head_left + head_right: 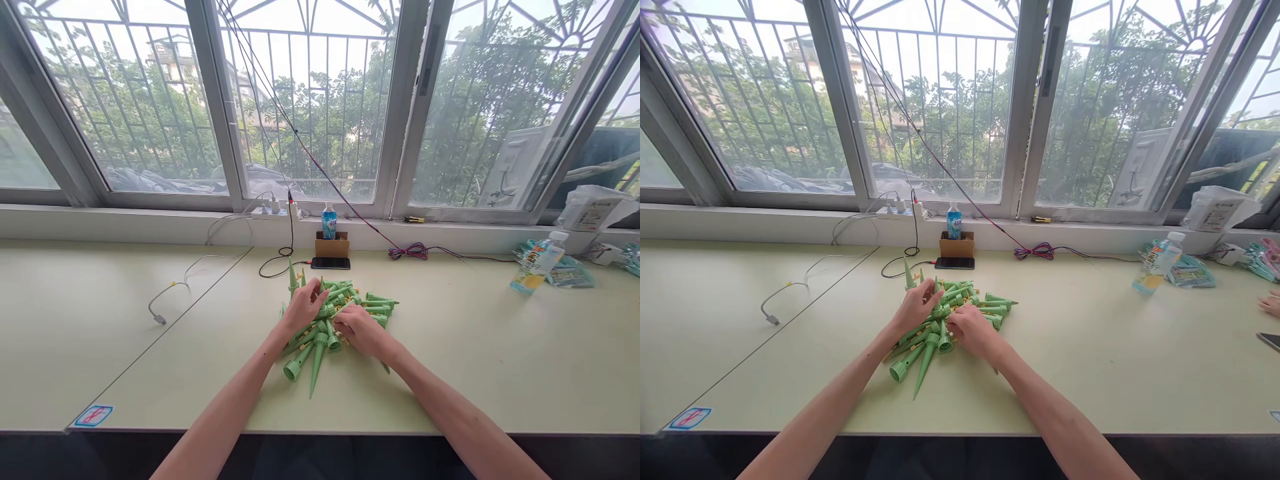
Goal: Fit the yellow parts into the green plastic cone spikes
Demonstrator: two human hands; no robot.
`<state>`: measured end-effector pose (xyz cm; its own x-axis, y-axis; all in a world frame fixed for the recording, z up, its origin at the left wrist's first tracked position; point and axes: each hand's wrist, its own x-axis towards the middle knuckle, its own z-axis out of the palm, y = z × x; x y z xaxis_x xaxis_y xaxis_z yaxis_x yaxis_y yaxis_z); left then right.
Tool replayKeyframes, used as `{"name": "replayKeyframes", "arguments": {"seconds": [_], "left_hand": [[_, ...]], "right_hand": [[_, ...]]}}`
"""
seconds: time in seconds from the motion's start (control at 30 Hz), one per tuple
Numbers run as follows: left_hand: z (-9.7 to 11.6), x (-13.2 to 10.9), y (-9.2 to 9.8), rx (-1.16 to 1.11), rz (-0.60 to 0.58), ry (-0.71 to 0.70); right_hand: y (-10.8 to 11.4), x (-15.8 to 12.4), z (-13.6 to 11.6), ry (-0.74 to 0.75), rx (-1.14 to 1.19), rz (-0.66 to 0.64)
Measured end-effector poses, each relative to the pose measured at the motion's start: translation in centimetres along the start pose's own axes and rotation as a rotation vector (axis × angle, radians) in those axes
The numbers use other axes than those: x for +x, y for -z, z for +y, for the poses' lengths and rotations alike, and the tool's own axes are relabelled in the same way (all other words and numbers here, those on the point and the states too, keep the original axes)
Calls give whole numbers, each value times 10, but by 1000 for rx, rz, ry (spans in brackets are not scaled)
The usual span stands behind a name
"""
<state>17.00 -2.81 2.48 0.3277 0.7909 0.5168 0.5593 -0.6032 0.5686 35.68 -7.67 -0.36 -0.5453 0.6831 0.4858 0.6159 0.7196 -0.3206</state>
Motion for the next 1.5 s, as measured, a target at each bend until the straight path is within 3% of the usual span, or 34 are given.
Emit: {"name": "replayKeyframes", "arguments": {"seconds": [0.63,1.27,1.5], "left_hand": [[1,-1,0,-34,-1,-5],[0,0,0,-44,12,-5],[6,0,3,-204,27,33]], "right_hand": [[-2,-1,0,44,-27,-30],[5,2,-4,-188,182,244],[5,3,-4,-206,289,338]]}}
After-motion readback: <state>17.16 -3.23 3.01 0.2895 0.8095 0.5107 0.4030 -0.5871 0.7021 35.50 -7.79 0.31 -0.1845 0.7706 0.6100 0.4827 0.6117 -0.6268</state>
